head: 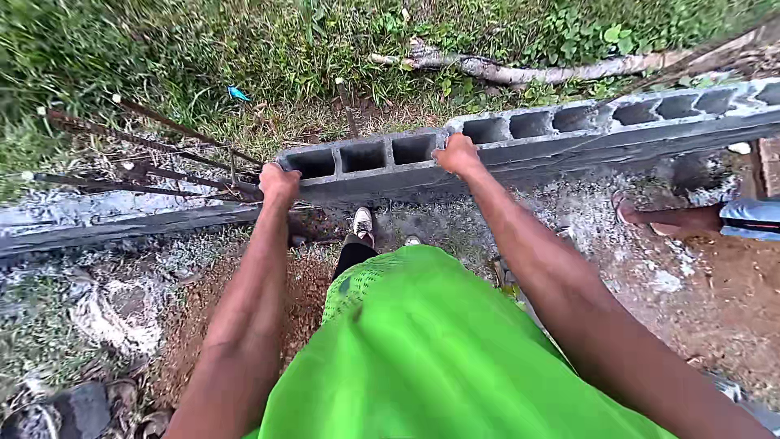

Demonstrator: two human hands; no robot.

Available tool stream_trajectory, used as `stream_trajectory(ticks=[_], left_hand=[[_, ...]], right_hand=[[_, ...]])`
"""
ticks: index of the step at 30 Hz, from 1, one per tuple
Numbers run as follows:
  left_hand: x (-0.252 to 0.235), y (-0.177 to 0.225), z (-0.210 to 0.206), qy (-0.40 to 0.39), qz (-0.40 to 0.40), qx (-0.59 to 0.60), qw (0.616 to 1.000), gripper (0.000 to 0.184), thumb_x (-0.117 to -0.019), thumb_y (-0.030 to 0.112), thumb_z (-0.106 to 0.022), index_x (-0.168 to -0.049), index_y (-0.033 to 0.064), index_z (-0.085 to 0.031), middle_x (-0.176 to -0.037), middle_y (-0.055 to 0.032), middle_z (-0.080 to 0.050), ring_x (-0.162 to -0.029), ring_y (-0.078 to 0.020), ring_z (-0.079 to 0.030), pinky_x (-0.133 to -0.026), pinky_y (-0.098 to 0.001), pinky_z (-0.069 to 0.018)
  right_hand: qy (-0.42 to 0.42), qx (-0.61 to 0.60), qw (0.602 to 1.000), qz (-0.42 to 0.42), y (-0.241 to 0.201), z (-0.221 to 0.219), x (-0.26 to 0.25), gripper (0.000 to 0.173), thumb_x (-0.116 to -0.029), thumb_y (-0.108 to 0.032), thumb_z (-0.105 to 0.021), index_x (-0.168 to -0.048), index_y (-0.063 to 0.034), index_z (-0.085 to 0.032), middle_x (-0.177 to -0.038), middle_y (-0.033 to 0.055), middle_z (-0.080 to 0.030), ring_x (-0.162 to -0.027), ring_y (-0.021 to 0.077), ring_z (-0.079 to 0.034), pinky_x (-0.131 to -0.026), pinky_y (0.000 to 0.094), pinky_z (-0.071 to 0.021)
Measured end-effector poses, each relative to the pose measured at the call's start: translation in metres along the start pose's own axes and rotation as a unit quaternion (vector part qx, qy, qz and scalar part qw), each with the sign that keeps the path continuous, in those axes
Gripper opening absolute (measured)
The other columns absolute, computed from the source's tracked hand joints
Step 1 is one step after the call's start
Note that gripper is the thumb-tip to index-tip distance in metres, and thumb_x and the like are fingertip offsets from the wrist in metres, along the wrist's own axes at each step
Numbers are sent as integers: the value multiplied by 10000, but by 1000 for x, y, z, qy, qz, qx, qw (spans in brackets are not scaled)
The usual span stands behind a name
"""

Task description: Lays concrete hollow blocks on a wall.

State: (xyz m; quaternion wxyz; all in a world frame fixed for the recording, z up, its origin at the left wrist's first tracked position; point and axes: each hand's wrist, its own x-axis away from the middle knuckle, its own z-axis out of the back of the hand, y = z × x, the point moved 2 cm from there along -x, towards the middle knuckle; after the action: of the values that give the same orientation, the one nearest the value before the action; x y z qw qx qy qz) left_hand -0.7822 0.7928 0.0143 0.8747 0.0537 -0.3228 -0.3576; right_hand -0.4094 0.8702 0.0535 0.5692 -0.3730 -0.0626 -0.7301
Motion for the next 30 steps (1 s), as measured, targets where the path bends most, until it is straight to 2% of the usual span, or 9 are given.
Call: stream_trajectory(ticks=[5,9,14,16,18,21,23,26,30], left_hand=[[-11,-4,-7,21,-12,-7,1000,435,-917,257,-724,-1151,-100,-637,-1201,-362,-628,-1162,-535,-601,-947,-738,-454],[-4,1,-9,38,-7,15,999,473,-905,214,-752,-1230,-99,-610,-1262,-353,-609,-1202,-520,-584,-979,-719,-451],[6,8,-11,52,-4,32,998,511,-899,181,-767,-1290,-90,-580,-1310,-312,-602,-1227,-442,-589,-1010,-625,-472],[6,9,-9,51,-1,1,999,511,-908,216,-765,-1275,-95,-592,-1302,-314,-605,-1227,-432,-593,-1014,-606,-475],[12,13,-7,43,8,-30,999,510,-927,240,-736,-1279,-99,-587,-1315,-310,-592,-1228,-414,-588,-1014,-582,-478],[12,10,-7,49,3,-30,998,497,-929,226,-731,-1281,-95,-589,-1321,-303,-594,-1239,-404,-584,-1022,-570,-478],[11,10,-7,45,0,-44,998,490,-947,246,-717,-1286,-84,-591,-1317,-290,-601,-1234,-388,-593,-1022,-558,-481],[11,10,-9,44,-1,-31,999,483,-949,232,-713,-1305,-69,-586,-1318,-275,-609,-1220,-372,-604,-1020,-548,-485],[11,4,-9,46,10,-24,999,476,-932,220,-731,-1283,-72,-595,-1287,-276,-620,-1191,-376,-615,-998,-554,-499]], right_hand=[[11,-87,996,7,9,1,-2,400,-971,-323,-663,-1155,32,-679,-1254,273,-645,-1216,430,-608,-973,661,-480],[-5,-165,986,28,18,5,-8,381,-1025,-277,-586,-1191,58,-663,-1291,285,-628,-1246,420,-594,-1013,641,-466],[-54,-210,974,64,34,14,-4,378,-1030,-232,-583,-1282,48,-615,-1301,276,-619,-1209,408,-607,-991,620,-476],[-52,-279,954,93,44,17,-3,329,-1027,-187,-582,-1268,31,-636,-1250,245,-647,-1118,356,-647,-944,555,-513],[-56,-401,907,117,62,28,8,320,-1056,-146,-533,-1323,15,-602,-1264,193,-661,-1073,261,-684,-934,433,-561],[-8,-545,831,110,120,45,25,323,-1093,-152,-472,-1358,3,-571,-1259,161,-693,-1044,224,-720,-899,383,-591],[52,-606,792,52,181,32,26,328,-1103,-163,-453,-1368,-2,-561,-1229,151,-712,-1011,222,-736,-872,376,-607],[112,-634,755,-119,282,-26,36,323,-1103,-178,-461,-1364,-20,-568,-1189,144,-721,-973,215,-734,-840,375,-603],[63,-592,753,-281,389,-142,106,361,-1110,-209,-438,-1409,-25,-524,-1257,171,-682,-1025,248,-712,-878,409,-582]])
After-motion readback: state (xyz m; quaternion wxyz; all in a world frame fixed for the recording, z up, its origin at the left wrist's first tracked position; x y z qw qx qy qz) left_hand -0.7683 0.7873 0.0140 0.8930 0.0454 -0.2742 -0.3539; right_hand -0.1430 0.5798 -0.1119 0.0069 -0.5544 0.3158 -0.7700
